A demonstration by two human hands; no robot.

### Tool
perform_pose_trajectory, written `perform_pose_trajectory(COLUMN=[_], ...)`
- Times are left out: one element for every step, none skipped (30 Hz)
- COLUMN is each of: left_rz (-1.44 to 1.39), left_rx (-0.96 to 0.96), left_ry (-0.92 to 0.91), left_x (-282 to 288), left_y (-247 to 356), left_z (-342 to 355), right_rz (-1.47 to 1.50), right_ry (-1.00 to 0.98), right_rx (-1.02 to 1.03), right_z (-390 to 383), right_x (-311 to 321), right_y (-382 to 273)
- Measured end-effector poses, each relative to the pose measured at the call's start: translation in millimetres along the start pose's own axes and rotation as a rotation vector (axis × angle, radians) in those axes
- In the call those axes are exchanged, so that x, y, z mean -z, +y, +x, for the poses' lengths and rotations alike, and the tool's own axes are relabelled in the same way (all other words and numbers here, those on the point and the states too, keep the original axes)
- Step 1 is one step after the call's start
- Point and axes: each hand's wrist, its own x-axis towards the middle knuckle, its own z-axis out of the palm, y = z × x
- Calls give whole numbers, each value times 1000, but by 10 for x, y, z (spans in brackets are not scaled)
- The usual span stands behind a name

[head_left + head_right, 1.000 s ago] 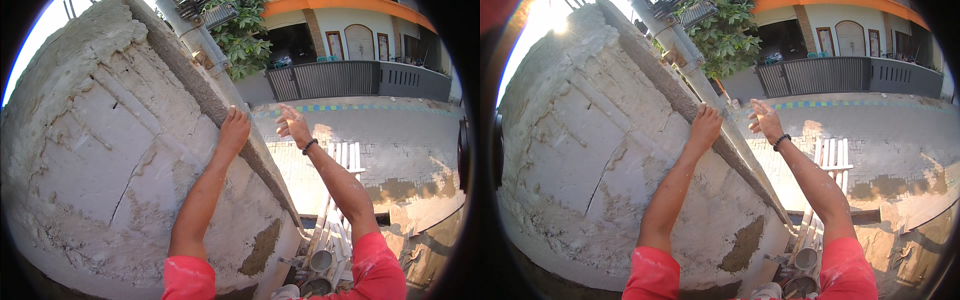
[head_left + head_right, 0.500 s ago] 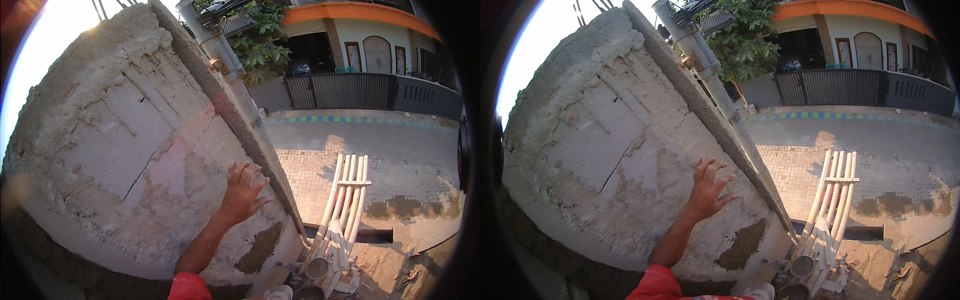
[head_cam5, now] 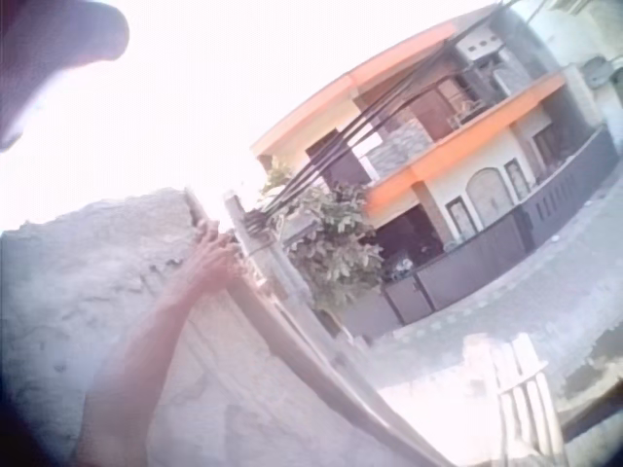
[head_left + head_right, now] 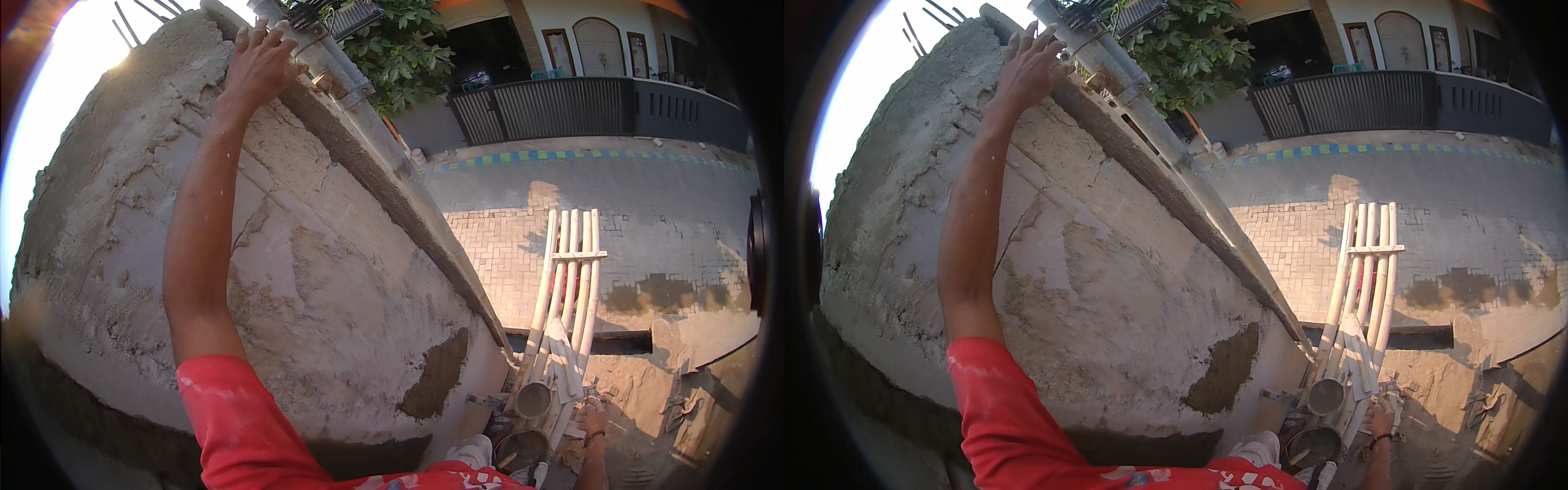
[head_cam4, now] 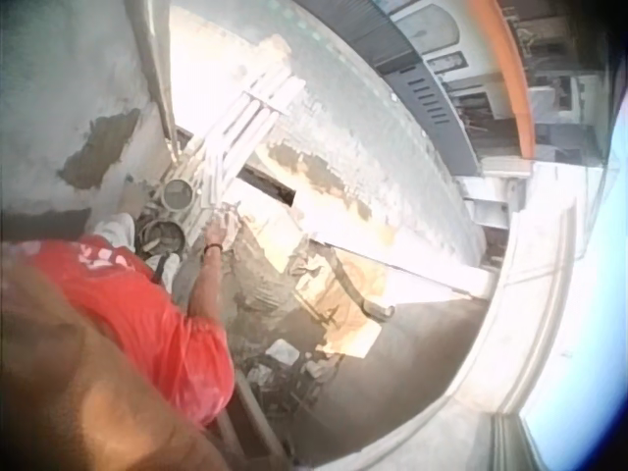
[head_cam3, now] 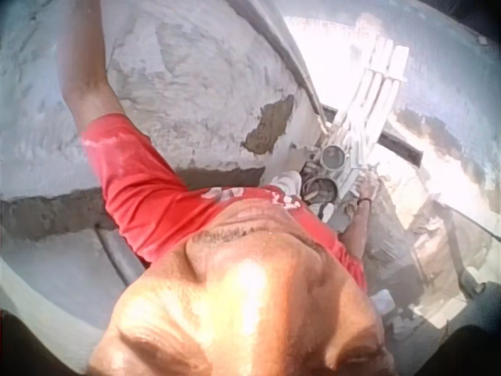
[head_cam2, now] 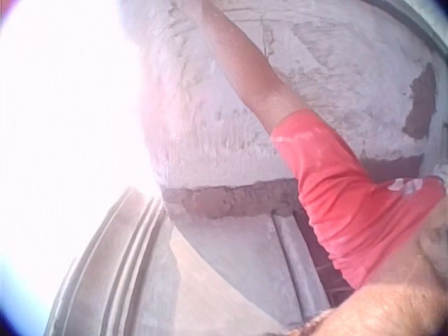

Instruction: The person applies mortar to an exterior wall using a trowel and then positions a stone brick onto the mortar-covered section.

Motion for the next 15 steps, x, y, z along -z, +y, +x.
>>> perform_pose_trajectory(left_rz=[35,66,68,80,106,144,107,69,70,114,153,173,149,125,103], left_rx=[24,48,42,35,22,4,62,121,126,101,77,75,122,172,223], left_ry=[-78,-154,-154,-160,-172,-119,-74,-26,-19,-24,-26,-4,31,65,100], left_x=[-68,-108,-148,-153,-159,-207,-280,-335,-351,-381,-399,-382,-382,-379,-368], left_y=[-79,-77,-66,-69,-111,-166,-60,16,251,174,71,-35,-7,22,42], left_z=[40,66,65,42,2,-27,34,137,253,144,33,-27,-15,15,40], right_rz=[-34,-68,-104,-190,-278,-368,-1025,-1700,-1759,-1848,-1934,-1914,-1888,-1862,-1874], right_ry=[41,86,124,125,111,86,12,85,55,-42,-130,-140,-132,-121,-110], right_rx=[-30,-61,-94,-159,-224,-291,-98,109,-31,-127,-225,-242,-275,-305,-256], right_z=[-52,-124,-209,-306,-409,-520,-363,-297,-443,-537,-632,-647,-702,-758,-759], right_x=[4,55,95,140,150,151,760,1289,1353,1233,1136,1191,1280,1368,1445], right_y=[86,213,349,469,620,775,1291,1700,1884,1945,1983,2037,2060,2077,2066])
